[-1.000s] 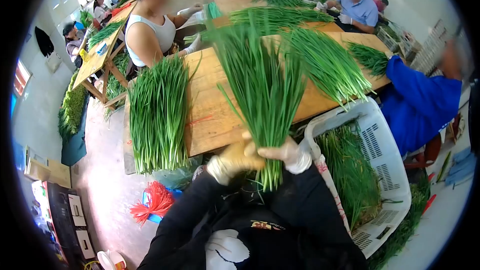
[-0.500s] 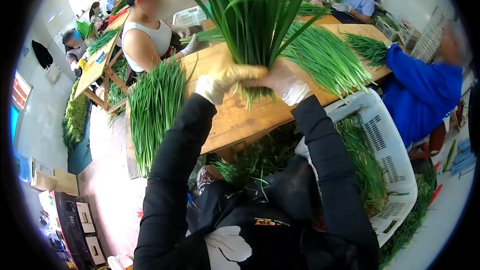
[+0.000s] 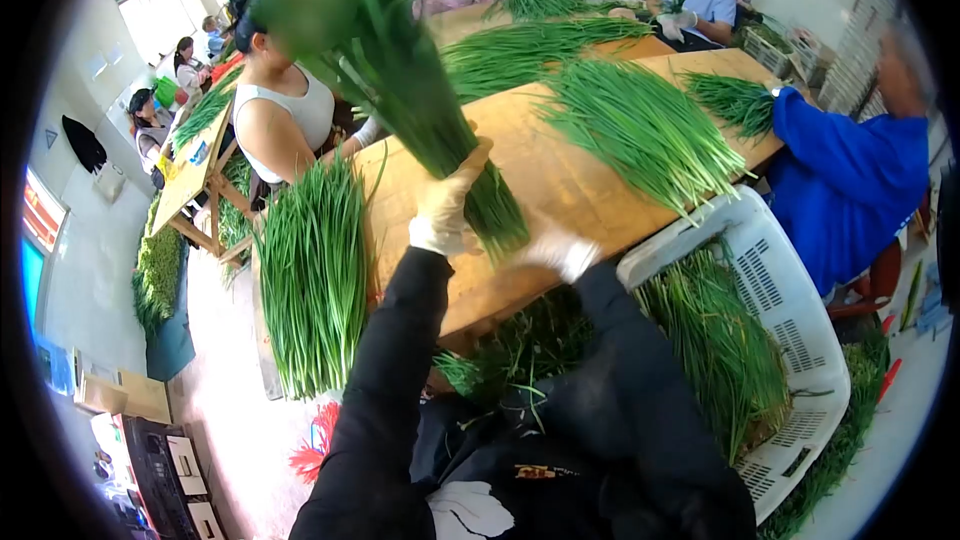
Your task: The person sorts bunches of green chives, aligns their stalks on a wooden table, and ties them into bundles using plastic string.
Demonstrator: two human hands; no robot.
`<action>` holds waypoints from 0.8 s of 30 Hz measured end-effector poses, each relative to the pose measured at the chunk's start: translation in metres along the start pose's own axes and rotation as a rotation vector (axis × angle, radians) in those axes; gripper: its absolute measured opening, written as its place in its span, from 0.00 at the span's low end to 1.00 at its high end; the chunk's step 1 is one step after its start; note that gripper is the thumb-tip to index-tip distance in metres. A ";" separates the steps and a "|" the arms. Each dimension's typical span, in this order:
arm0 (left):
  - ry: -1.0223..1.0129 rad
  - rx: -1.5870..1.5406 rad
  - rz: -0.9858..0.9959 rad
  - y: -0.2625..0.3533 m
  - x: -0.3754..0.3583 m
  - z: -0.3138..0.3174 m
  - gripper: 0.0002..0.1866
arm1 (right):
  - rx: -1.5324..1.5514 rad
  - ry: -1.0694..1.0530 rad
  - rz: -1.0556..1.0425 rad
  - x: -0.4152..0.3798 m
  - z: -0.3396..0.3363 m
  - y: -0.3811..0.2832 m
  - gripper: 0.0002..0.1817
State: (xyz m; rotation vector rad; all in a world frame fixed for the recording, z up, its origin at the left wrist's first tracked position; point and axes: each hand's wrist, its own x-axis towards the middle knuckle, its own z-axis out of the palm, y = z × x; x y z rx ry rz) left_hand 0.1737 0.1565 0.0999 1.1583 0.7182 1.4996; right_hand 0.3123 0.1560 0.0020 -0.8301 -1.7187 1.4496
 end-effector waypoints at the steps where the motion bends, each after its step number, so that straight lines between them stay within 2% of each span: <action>1: -0.041 -0.173 -0.066 -0.016 0.004 -0.004 0.20 | -0.064 0.197 -0.070 -0.005 0.020 0.012 0.52; 2: -0.066 -0.153 -0.069 -0.012 -0.002 -0.001 0.23 | -0.124 0.394 -0.138 -0.007 0.032 0.018 0.49; 3: -0.074 -0.193 -0.084 -0.015 -0.003 -0.001 0.21 | -0.121 0.394 -0.146 -0.004 0.034 0.009 0.49; 6: -0.110 -0.280 -0.149 -0.010 -0.010 -0.007 0.18 | 0.197 0.272 -0.069 0.002 0.043 0.000 0.41; 8: -0.146 -0.338 -0.193 -0.011 -0.009 -0.010 0.17 | -0.242 0.302 -0.033 0.011 0.043 0.007 0.32; 10: -0.110 -0.426 -0.169 -0.021 -0.005 -0.020 0.14 | -0.191 0.308 -0.075 0.014 0.044 0.007 0.29; 12: -0.037 -0.401 -0.179 -0.011 -0.005 -0.019 0.15 | -0.142 0.311 -0.113 0.020 0.045 0.013 0.26; 13: -0.123 -0.388 -0.115 -0.008 -0.004 -0.023 0.16 | -0.067 0.312 -0.217 0.027 0.045 0.025 0.24; 14: -0.211 -0.375 -0.052 -0.005 -0.001 -0.027 0.18 | -0.143 0.309 -0.268 0.027 0.044 0.018 0.21; 15: -0.257 -0.414 -0.110 -0.004 0.002 -0.030 0.21 | -0.217 0.311 -0.320 0.028 0.044 0.009 0.18; 18: -0.229 -0.248 -0.052 0.015 -0.003 -0.021 0.22 | -0.218 0.346 -0.385 0.025 0.043 0.005 0.18; 19: -0.286 -0.207 0.018 0.018 0.002 -0.022 0.20 | -0.222 0.345 -0.388 0.025 0.039 0.005 0.18; 20: -0.287 -0.210 0.022 0.024 0.004 -0.020 0.20 | -0.170 0.315 -0.310 0.023 0.035 0.006 0.20; 22: -0.350 0.119 0.093 0.047 0.003 -0.016 0.25 | -0.117 0.278 -0.228 0.023 0.027 0.017 0.23; 24: -0.382 0.123 0.039 0.054 0.000 -0.015 0.22 | -0.507 0.266 -0.288 0.027 0.023 0.038 0.20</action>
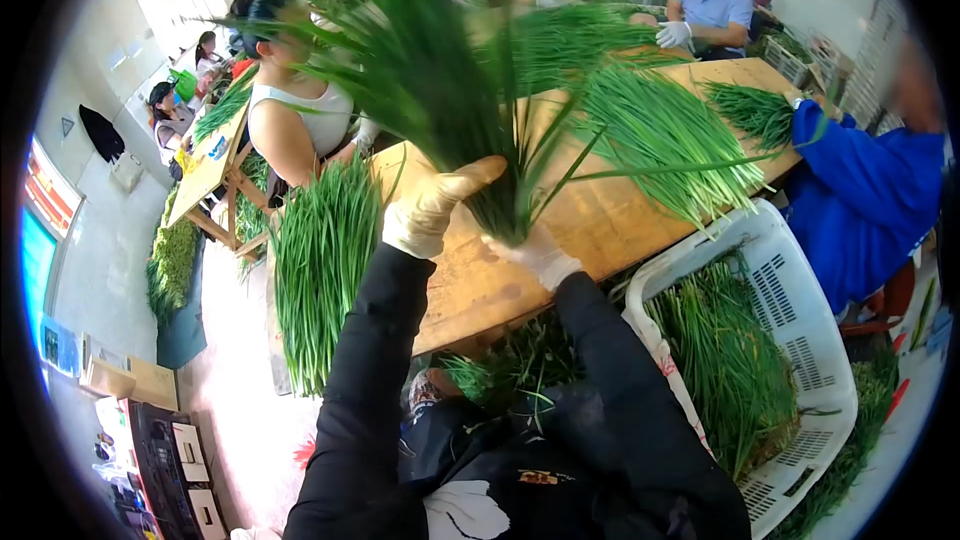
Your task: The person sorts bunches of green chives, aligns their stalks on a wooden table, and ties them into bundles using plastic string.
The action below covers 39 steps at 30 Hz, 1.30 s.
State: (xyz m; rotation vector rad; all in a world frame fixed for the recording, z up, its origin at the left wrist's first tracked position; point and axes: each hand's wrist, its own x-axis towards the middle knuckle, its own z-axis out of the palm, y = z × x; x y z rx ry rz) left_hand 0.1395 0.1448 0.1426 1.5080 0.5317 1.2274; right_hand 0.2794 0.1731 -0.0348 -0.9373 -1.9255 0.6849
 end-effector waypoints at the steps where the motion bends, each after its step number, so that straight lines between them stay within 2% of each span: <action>1: 0.018 0.008 0.020 -0.001 0.002 0.000 0.20 | 0.298 0.086 0.141 -0.002 0.006 0.003 0.16; 4: 0.028 -0.006 0.053 0.020 0.008 0.008 0.19 | 0.285 0.167 0.029 -0.003 -0.007 -0.011 0.12; 5: 0.045 0.060 0.112 0.025 0.012 0.011 0.20 | 0.203 0.112 0.186 -0.007 -0.014 -0.028 0.11; 6: 0.066 0.120 0.161 0.026 0.014 0.014 0.21 | 0.200 0.106 0.199 -0.013 -0.014 -0.031 0.11; 7: 0.117 0.051 0.199 0.022 0.022 0.021 0.23 | 0.248 0.073 0.330 -0.018 -0.014 -0.033 0.11; 8: 0.276 0.193 0.255 0.004 0.035 0.013 0.26 | 0.292 0.042 0.449 -0.018 -0.015 -0.034 0.11; 9: 0.237 0.139 0.242 0.007 0.047 0.010 0.28 | 0.322 0.058 0.254 -0.020 -0.010 -0.028 0.13; 10: 0.198 0.082 0.232 0.011 0.059 0.008 0.30 | 0.315 0.054 0.254 -0.031 -0.005 -0.024 0.13; 12: 0.124 -0.075 0.164 0.017 0.070 0.005 0.30 | 0.913 -0.088 0.616 -0.052 -0.010 -0.063 0.15; 13: 0.152 -0.095 0.063 0.010 0.076 -0.004 0.29 | 1.190 -0.138 0.698 -0.058 -0.017 -0.084 0.16; 14: 0.212 -0.027 0.021 -0.013 0.082 -0.024 0.26 | 1.189 -0.142 0.710 -0.065 -0.015 -0.081 0.16; 16: -0.002 0.902 0.511 -0.061 0.062 -0.074 0.29 | 1.628 -0.131 0.962 -0.081 -0.011 -0.067 0.13; 17: -0.022 1.281 0.606 -0.037 0.028 -0.059 0.33 | 1.868 -0.103 0.945 -0.088 -0.008 -0.062 0.09; 18: 0.077 1.293 0.515 -0.038 0.001 -0.055 0.28 | 1.869 -0.102 0.948 -0.092 -0.009 -0.063 0.09; 19: 0.117 0.736 0.159 -0.046 -0.013 -0.056 0.23 | 1.891 -0.049 0.896 -0.096 -0.010 -0.064 0.08; 20: 0.300 0.165 -0.195 -0.030 -0.035 -0.032 0.21 | 1.912 0.005 0.843 -0.101 -0.009 -0.065 0.07; 21: 0.106 0.008 -0.317 -0.047 -0.059 -0.043 0.27 | 1.886 -0.019 0.834 -0.106 -0.005 -0.061 0.08; 22: -0.054 0.101 -0.490 -0.030 -0.079 -0.030 0.29 | 1.885 -0.020 0.837 -0.111 -0.005 -0.064 0.08; 23: -0.176 0.158 -0.734 -0.045 -0.101 -0.037 0.31 | 1.831 -0.065 0.839 -0.115 -0.006 -0.069 0.09; 24: -0.296 0.194 -0.803 -0.036 -0.117 -0.020 0.33 | 1.776 -0.113 0.841 -0.121 -0.005 -0.072 0.10; 25: -0.363 0.077 -0.851 -0.034 -0.129 -0.009 0.34 | 1.815 -0.107 0.820 -0.129 0.000 -0.072 0.14; 26: -0.273 -0.012 -0.793 -0.050 -0.148 -0.003 0.33 | 1.819 -0.139 0.747 -0.130 0.000 -0.085 0.19; 28: -0.351 -0.291 -0.758 -0.066 -0.157 0.007 0.31 | 1.770 -0.190 0.755 -0.144 0.007 -0.090 0.21; 30: -0.302 -0.564 -1.017 -0.073 -0.159 0.017 0.29 | 1.739 -0.283 0.805 -0.155 0.011 -0.098 0.25; 32: -0.279 -0.760 -0.959 -0.105 -0.169 0.029 0.32 | 1.771 -0.386 0.803 -0.171 0.027 -0.094 0.27; 33: -0.231 -0.797 -0.859 -0.108 -0.171 0.045 0.32 | 1.989 -0.471 0.702 -0.180 0.041 -0.085 0.28; 34: -0.186 -0.831 -0.759 -0.110 -0.172 0.056 0.33 | 2.243 -0.612 0.478 -0.186 0.052 -0.071 0.31; 36: -0.053 -0.839 -0.845 -0.114 -0.175 0.063 0.30 | 2.082 -0.510 0.495 -0.193 0.041 -0.081 0.34; 37: -0.015 -0.823 -0.849 -0.114 -0.175 0.067 0.29 | 1.941 -0.543 0.646 -0.198 0.031 -0.077 0.37; 38: 0.020 -0.806 -0.855 -0.112 -0.174 0.069 0.29 | 1.940 -0.543 0.649 -0.202 0.025 -0.073 0.37; 39: 0.019 -0.809 -0.853 -0.113 -0.174 0.069 0.29 | 1.732 -0.475 0.747 -0.205 0.020 -0.070 0.39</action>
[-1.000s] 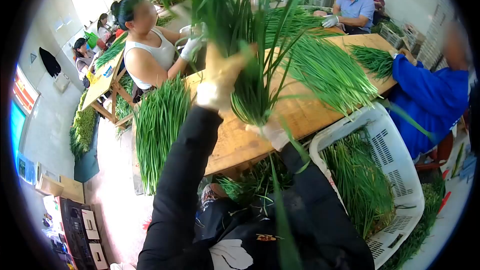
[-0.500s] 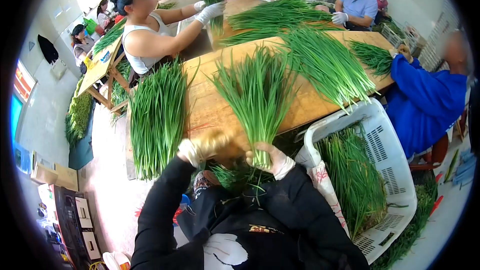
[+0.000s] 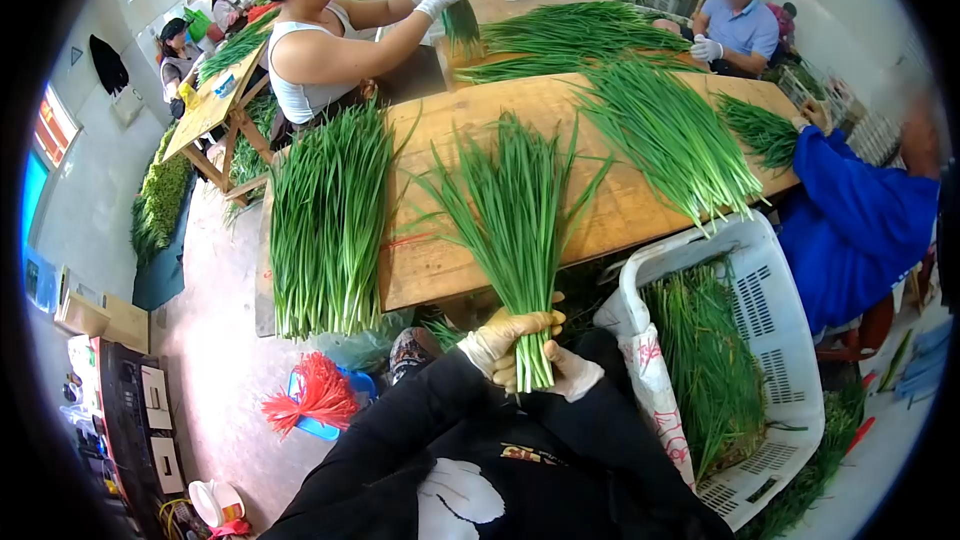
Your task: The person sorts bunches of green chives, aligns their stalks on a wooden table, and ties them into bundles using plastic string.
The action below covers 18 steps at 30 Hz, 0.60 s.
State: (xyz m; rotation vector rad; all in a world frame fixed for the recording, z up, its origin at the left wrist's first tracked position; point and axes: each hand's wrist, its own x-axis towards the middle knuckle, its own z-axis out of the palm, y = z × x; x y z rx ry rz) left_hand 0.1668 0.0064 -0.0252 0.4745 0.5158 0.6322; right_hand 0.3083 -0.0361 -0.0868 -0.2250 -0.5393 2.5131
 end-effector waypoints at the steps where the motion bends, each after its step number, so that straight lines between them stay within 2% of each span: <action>1: 0.047 0.065 0.053 -0.001 0.001 -0.001 0.28 | -0.147 0.169 0.002 -0.006 -0.004 -0.003 0.41; 2: 0.093 0.130 0.108 -0.003 0.002 -0.001 0.27 | -0.224 0.244 -0.009 -0.011 0.001 -0.012 0.39; 3: 0.089 0.127 0.110 -0.007 0.005 0.002 0.27 | -0.427 0.315 -0.093 -0.016 0.023 -0.019 0.41; 5: 0.213 0.184 0.270 -0.019 0.014 0.012 0.26 | -0.954 0.421 -0.329 -0.010 0.016 -0.010 0.45; 6: 0.316 0.292 0.268 -0.019 0.018 0.016 0.25 | -1.256 0.709 -0.227 -0.012 0.032 -0.014 0.46; 7: 0.391 0.373 0.257 -0.019 0.020 0.021 0.24 | -1.377 0.942 -0.136 -0.012 0.052 -0.021 0.42; 9: 0.412 0.414 0.293 -0.017 0.023 0.027 0.24 | -1.023 0.810 -0.186 -0.011 0.039 -0.022 0.39; 10: 0.409 0.362 0.335 -0.015 0.022 0.031 0.24 | -1.028 0.814 -0.186 -0.018 0.037 -0.024 0.39; 11: 0.405 0.309 0.377 -0.010 0.019 0.037 0.24 | -0.667 0.633 -0.095 -0.026 0.039 -0.028 0.33; 12: 0.296 0.292 0.443 0.000 0.019 0.038 0.24 | -0.305 0.448 -0.007 -0.032 0.043 -0.029 0.27; 13: 0.248 0.278 0.391 0.013 0.019 0.039 0.21 | -0.149 0.313 -0.039 -0.032 0.050 -0.026 0.28; 15: 0.229 0.150 0.193 0.038 0.014 0.041 0.19 | -0.003 0.214 -0.046 -0.035 0.067 -0.025 0.32; 16: 0.212 0.077 0.195 0.051 0.016 0.042 0.20 | 0.000 0.225 -0.045 -0.037 0.066 -0.022 0.32; 17: 0.195 0.006 0.199 0.066 0.019 0.042 0.21 | 0.076 0.130 -0.030 -0.038 0.063 -0.020 0.35; 18: 0.218 0.167 0.350 0.085 0.020 0.042 0.24 | 0.153 0.032 -0.018 -0.039 0.061 -0.019 0.38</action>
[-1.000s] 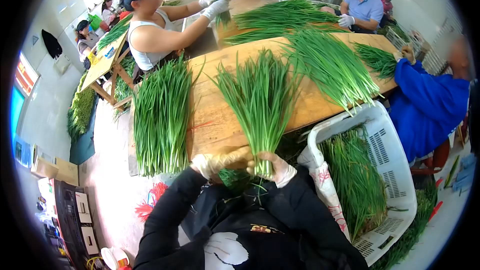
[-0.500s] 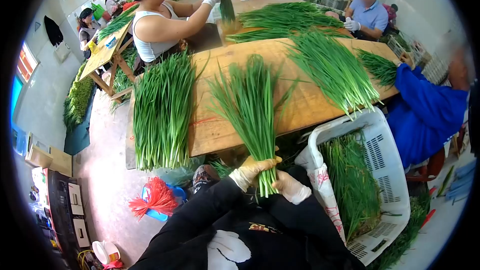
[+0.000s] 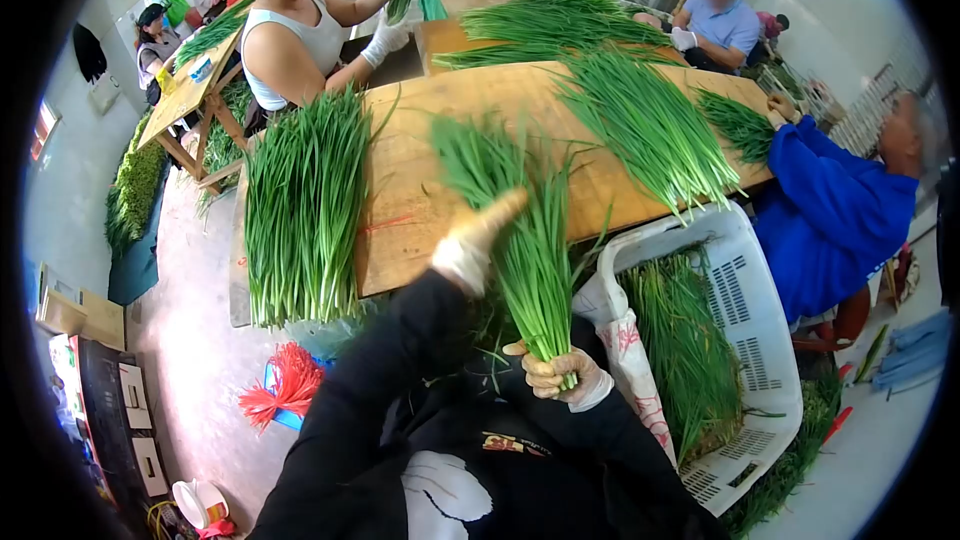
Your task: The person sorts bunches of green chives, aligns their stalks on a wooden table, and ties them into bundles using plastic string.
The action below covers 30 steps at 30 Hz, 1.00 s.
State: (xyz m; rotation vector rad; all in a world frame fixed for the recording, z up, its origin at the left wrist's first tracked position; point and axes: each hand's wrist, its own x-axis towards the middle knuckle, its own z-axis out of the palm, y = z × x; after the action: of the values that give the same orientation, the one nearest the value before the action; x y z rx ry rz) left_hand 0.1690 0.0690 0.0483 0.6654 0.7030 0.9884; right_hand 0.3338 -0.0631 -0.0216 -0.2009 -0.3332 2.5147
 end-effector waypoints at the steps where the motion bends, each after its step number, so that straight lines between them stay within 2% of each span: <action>1: 0.008 0.149 0.166 0.018 0.010 -0.004 0.26 | 0.001 0.003 -0.002 -0.001 0.006 -0.001 0.38; 3: -0.129 0.190 0.301 0.043 0.046 -0.025 0.33 | -0.077 -0.041 -0.050 -0.003 0.025 -0.010 0.37; 5: -0.120 0.324 0.371 0.070 0.037 -0.015 0.36 | -0.104 -0.202 -0.176 0.005 0.011 -0.017 0.35; 6: -0.086 0.430 0.317 0.078 0.036 -0.017 0.39 | 0.075 -0.072 -0.180 0.014 -0.002 -0.023 0.35; 7: -0.113 0.551 0.397 0.080 0.021 -0.021 0.34 | 0.251 0.057 -0.182 0.020 -0.009 -0.028 0.36; 9: -0.143 1.024 0.688 0.074 0.014 -0.051 0.30 | 0.299 -0.011 -0.197 0.025 -0.005 -0.034 0.35; 11: 0.009 0.519 0.389 0.053 -0.011 -0.045 0.27 | 0.351 -0.078 -0.201 0.027 -0.006 -0.034 0.35; 12: -0.035 0.379 0.238 0.035 -0.009 -0.065 0.28 | 0.335 -0.104 -0.210 0.029 -0.010 -0.033 0.35; 13: -0.145 0.390 -0.010 0.018 -0.011 -0.083 0.31 | 0.319 -0.127 -0.216 0.029 -0.014 -0.031 0.35; 14: -0.269 0.081 -0.215 -0.015 -0.009 -0.104 0.34 | 0.313 -0.125 -0.205 0.031 -0.016 -0.029 0.33; 15: -0.196 0.415 -0.269 0.001 -0.044 -0.061 0.36 | 0.317 -0.120 -0.199 0.032 -0.018 -0.025 0.33; 16: -0.226 0.407 -0.366 -0.014 -0.051 -0.062 0.36 | 0.297 -0.121 -0.198 0.033 -0.021 -0.021 0.32; 17: -0.325 0.300 -0.380 -0.021 -0.058 -0.059 0.36 | 0.274 -0.124 -0.198 0.034 -0.022 -0.018 0.31; 19: -0.262 0.136 -0.308 -0.045 -0.062 -0.049 0.35 | 0.220 -0.106 -0.184 0.037 -0.020 -0.012 0.28; 20: -0.104 0.285 -0.094 -0.074 -0.054 -0.059 0.32 | 0.101 -0.004 -0.206 0.037 -0.017 -0.009 0.26; 21: -0.059 0.372 0.317 -0.101 -0.039 -0.074 0.27 | -0.017 0.101 -0.226 0.036 -0.013 -0.007 0.24; 23: 0.259 0.697 0.508 -0.079 -0.058 -0.049 0.25 | -0.040 0.090 -0.213 0.035 -0.011 -0.007 0.22; 25: 0.110 1.003 0.656 -0.047 -0.069 -0.028 0.23 | -0.029 0.099 -0.234 0.032 -0.015 -0.004 0.22; 26: 0.026 1.153 0.643 -0.036 -0.066 -0.023 0.22 | 0.003 0.054 -0.218 0.033 -0.017 -0.005 0.25; 27: -0.054 1.159 0.713 -0.037 -0.061 -0.023 0.17 | 0.003 0.053 -0.214 0.033 -0.017 -0.004 0.25; 29: -0.184 0.938 0.567 -0.050 -0.042 -0.035 0.11 | -0.023 0.057 -0.202 0.033 -0.013 -0.005 0.28; 30: -0.184 0.938 0.569 -0.047 -0.039 -0.038 0.11 | -0.025 0.057 -0.201 0.032 -0.012 -0.005 0.28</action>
State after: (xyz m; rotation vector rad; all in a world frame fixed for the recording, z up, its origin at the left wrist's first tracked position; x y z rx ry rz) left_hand 0.1486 0.0222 -0.0023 1.8292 0.8216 1.0612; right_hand 0.3130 -0.0378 -0.0341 -0.2357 -0.3442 2.3029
